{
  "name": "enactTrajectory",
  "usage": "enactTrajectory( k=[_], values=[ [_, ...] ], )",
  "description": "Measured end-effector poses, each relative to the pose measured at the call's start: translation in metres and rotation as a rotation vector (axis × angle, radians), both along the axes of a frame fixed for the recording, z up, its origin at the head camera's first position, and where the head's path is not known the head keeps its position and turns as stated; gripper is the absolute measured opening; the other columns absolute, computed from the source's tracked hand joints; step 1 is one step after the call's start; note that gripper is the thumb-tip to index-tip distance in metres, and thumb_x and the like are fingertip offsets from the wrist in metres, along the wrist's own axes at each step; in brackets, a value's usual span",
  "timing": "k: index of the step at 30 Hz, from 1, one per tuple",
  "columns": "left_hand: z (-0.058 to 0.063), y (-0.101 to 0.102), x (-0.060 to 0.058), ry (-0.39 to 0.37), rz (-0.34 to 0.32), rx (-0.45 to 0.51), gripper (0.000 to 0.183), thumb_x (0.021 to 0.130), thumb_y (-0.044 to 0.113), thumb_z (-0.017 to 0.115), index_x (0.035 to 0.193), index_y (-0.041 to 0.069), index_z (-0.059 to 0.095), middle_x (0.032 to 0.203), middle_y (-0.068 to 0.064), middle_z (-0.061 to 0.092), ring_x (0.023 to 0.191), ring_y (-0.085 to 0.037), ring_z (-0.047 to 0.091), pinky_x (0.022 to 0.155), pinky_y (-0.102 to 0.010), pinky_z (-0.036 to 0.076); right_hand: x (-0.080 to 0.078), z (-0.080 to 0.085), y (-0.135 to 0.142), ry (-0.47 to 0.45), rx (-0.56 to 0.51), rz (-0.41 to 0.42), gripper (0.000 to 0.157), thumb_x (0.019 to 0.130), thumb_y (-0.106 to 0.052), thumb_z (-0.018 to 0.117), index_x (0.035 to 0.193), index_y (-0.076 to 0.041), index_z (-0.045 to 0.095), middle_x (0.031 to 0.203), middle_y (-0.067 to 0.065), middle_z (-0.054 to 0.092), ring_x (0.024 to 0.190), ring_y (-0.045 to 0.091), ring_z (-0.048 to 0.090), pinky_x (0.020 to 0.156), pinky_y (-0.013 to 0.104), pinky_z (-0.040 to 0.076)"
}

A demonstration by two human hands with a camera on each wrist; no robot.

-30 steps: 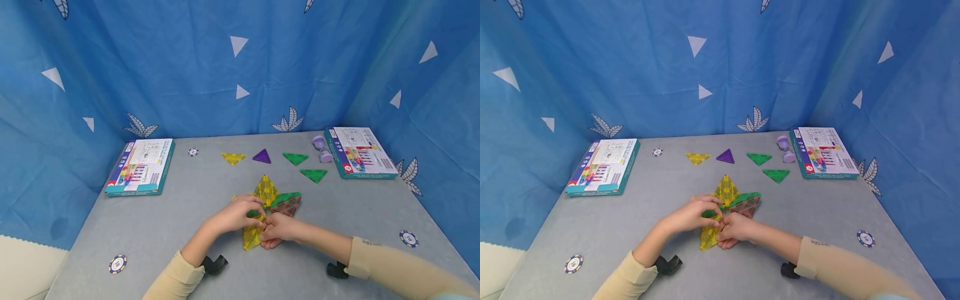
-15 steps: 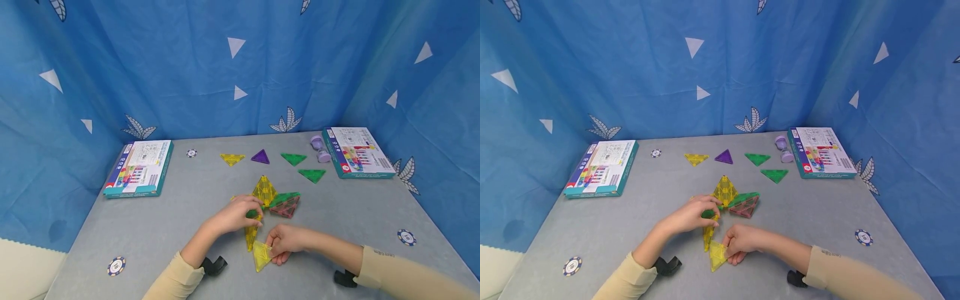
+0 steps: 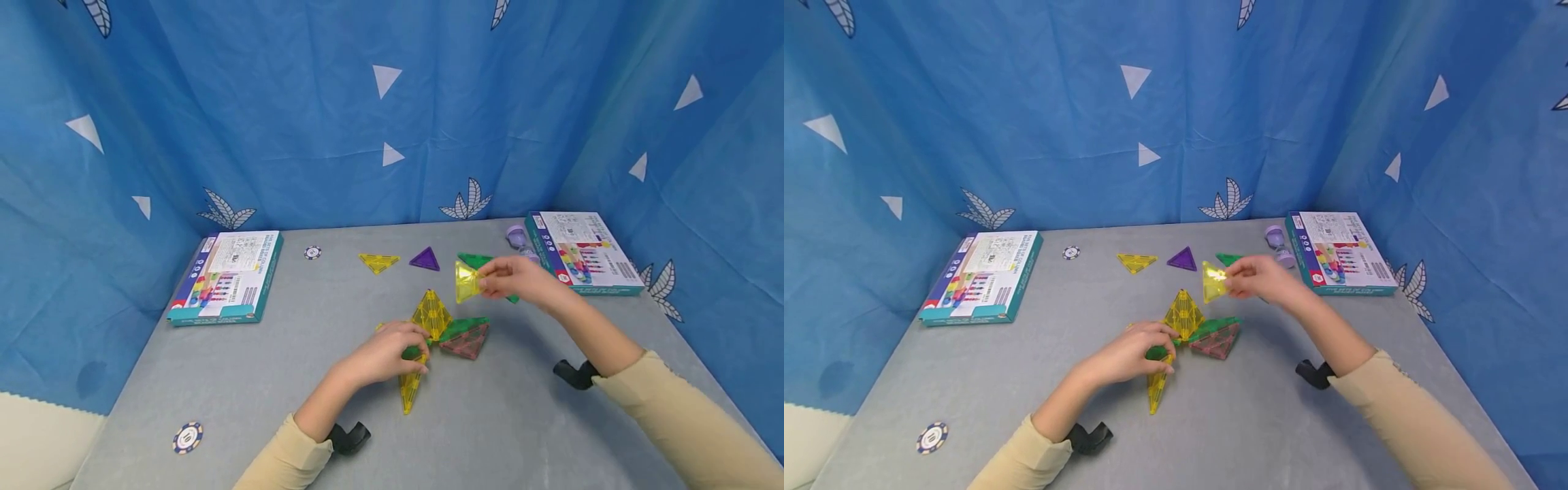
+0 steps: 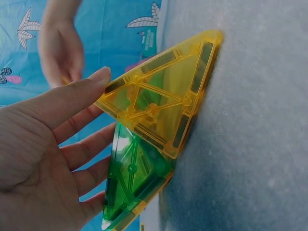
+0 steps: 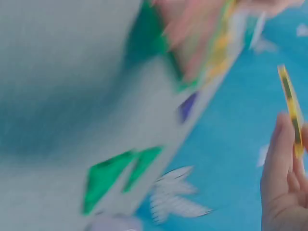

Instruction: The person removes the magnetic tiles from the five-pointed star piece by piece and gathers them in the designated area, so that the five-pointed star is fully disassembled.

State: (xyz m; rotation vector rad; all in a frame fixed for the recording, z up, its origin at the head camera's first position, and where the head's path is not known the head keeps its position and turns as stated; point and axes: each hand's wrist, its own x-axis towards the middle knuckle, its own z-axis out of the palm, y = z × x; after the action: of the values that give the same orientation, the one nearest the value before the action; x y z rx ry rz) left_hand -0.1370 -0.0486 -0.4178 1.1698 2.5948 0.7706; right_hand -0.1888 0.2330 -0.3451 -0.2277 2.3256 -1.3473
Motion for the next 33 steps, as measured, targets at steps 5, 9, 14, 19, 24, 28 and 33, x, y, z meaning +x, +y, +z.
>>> enactTrajectory(
  k=[5,9,14,19,24,28,33],
  values=[
    [-0.002,0.001,0.003,0.011,-0.009,-0.012,0.015,0.081,0.031,0.073,0.091,0.022,0.067,0.125,0.001,0.057,0.119,-0.020,0.049,0.103,-0.043,0.032,-0.042,-0.034,0.004,-0.100,0.036,-0.124,0.038,0.096,-0.017,0.053,0.124,0.008,0.050,0.106,0.019,0.060,0.085,0.020,0.062,0.087,0.041,0.050],
    [-0.002,0.002,0.005,0.016,-0.015,-0.011,0.015,0.081,0.032,0.073,0.091,0.023,0.067,0.125,0.002,0.057,0.119,-0.019,0.049,0.103,-0.043,0.032,-0.058,-0.058,0.000,-0.208,0.073,-0.102,0.037,0.097,-0.012,0.049,0.129,0.008,0.048,0.096,0.014,0.058,0.075,0.014,0.061,0.079,0.035,0.053],
    [-0.002,0.002,0.005,0.018,-0.011,-0.008,0.015,0.081,0.033,0.073,0.091,0.024,0.066,0.125,0.003,0.056,0.119,-0.018,0.048,0.104,-0.042,0.032,-0.066,-0.069,-0.007,-0.211,0.120,-0.100,0.034,0.097,-0.012,0.050,0.126,0.006,0.052,0.088,0.011,0.058,0.071,0.014,0.059,0.071,0.030,0.054],
    [-0.002,0.002,0.004,0.011,-0.008,-0.011,0.014,0.081,0.033,0.072,0.091,0.025,0.066,0.126,0.004,0.056,0.120,-0.018,0.048,0.104,-0.042,0.031,-0.068,-0.074,-0.012,-0.116,0.155,-0.090,0.033,0.096,-0.013,0.052,0.123,0.006,0.056,0.095,0.013,0.060,0.078,0.017,0.059,0.073,0.032,0.054],
    [-0.001,0.001,0.004,0.008,-0.006,-0.012,0.015,0.081,0.033,0.072,0.092,0.024,0.066,0.126,0.004,0.056,0.120,-0.019,0.047,0.104,-0.041,0.032,-0.067,-0.075,-0.013,-0.039,0.184,-0.072,0.034,0.097,-0.014,0.051,0.125,0.005,0.054,0.110,0.019,0.059,0.089,0.023,0.059,0.077,0.035,0.053],
    [-0.001,0.001,0.004,0.004,0.000,-0.012,0.015,0.081,0.033,0.072,0.092,0.024,0.066,0.126,0.003,0.056,0.120,-0.019,0.047,0.104,-0.042,0.031,-0.065,-0.074,-0.010,0.011,0.195,-0.046,0.037,0.098,-0.016,0.047,0.128,0.006,0.051,0.123,0.024,0.053,0.103,0.031,0.056,0.084,0.040,0.050],
    [0.000,0.001,0.002,0.000,0.005,-0.006,0.015,0.081,0.031,0.073,0.091,0.024,0.066,0.126,0.003,0.056,0.120,-0.019,0.048,0.104,-0.042,0.031,-0.054,-0.066,-0.005,0.176,0.238,-0.020,0.036,0.097,-0.013,0.047,0.128,0.006,0.051,0.128,0.026,0.050,0.115,0.037,0.048,0.093,0.048,0.043]
  ],
)
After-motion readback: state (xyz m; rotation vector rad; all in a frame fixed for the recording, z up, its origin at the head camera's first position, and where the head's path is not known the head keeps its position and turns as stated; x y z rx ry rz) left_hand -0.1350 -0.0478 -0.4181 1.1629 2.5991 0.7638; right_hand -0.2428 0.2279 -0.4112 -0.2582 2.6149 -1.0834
